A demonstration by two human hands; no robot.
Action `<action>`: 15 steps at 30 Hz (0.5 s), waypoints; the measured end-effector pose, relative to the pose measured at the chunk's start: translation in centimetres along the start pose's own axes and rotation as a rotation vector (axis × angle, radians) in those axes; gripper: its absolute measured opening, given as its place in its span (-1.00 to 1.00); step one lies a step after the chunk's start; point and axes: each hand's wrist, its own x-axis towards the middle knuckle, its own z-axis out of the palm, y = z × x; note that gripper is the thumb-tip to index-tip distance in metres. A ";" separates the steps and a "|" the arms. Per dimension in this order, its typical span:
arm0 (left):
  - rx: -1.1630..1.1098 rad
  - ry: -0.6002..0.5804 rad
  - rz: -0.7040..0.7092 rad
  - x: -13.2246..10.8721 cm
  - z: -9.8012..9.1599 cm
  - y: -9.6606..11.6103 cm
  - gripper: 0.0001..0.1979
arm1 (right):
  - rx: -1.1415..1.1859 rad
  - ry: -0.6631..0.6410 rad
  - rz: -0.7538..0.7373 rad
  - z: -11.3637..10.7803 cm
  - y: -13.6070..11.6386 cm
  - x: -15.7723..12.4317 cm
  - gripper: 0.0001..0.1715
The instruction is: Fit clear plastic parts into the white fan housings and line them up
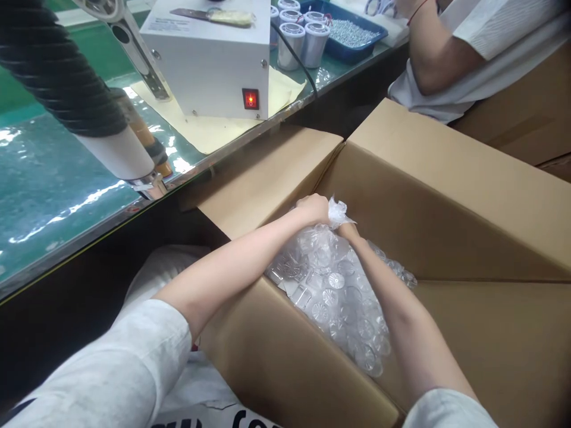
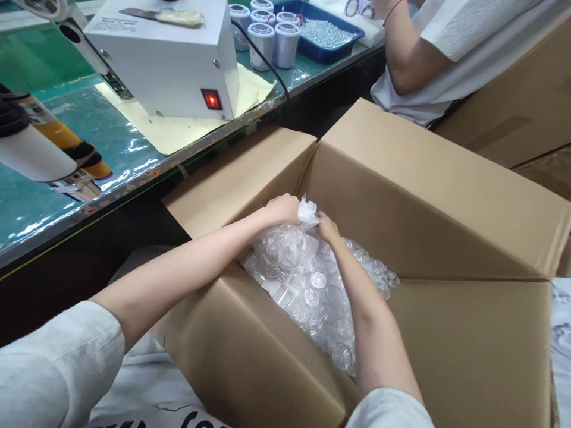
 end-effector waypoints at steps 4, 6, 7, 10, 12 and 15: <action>-0.018 -0.058 0.097 -0.2 0.3 0.5 -0.52 | 0.246 0.023 -0.030 -4.0 -1.9 -2.2 -0.83; -0.022 -0.097 0.150 -0.3 0.6 0.9 -0.59 | 0.362 0.048 -0.035 -5.4 -3.0 -3.8 -0.80; -0.019 -0.101 0.170 -0.4 0.8 1.1 -0.60 | 0.412 0.064 -0.032 -5.8 -3.5 -4.8 -0.77; 0.028 -0.039 0.169 -0.7 1.1 1.4 -0.56 | 0.515 0.116 -0.010 -5.2 -4.2 -8.6 -0.73; 0.081 0.014 0.135 -0.8 1.0 1.3 -0.53 | 0.545 0.078 -0.010 -3.2 -4.2 -12.4 -0.82; 0.145 0.049 0.094 -0.9 0.8 1.3 -0.51 | 0.566 -0.126 -0.059 1.3 -4.0 -18.6 -0.84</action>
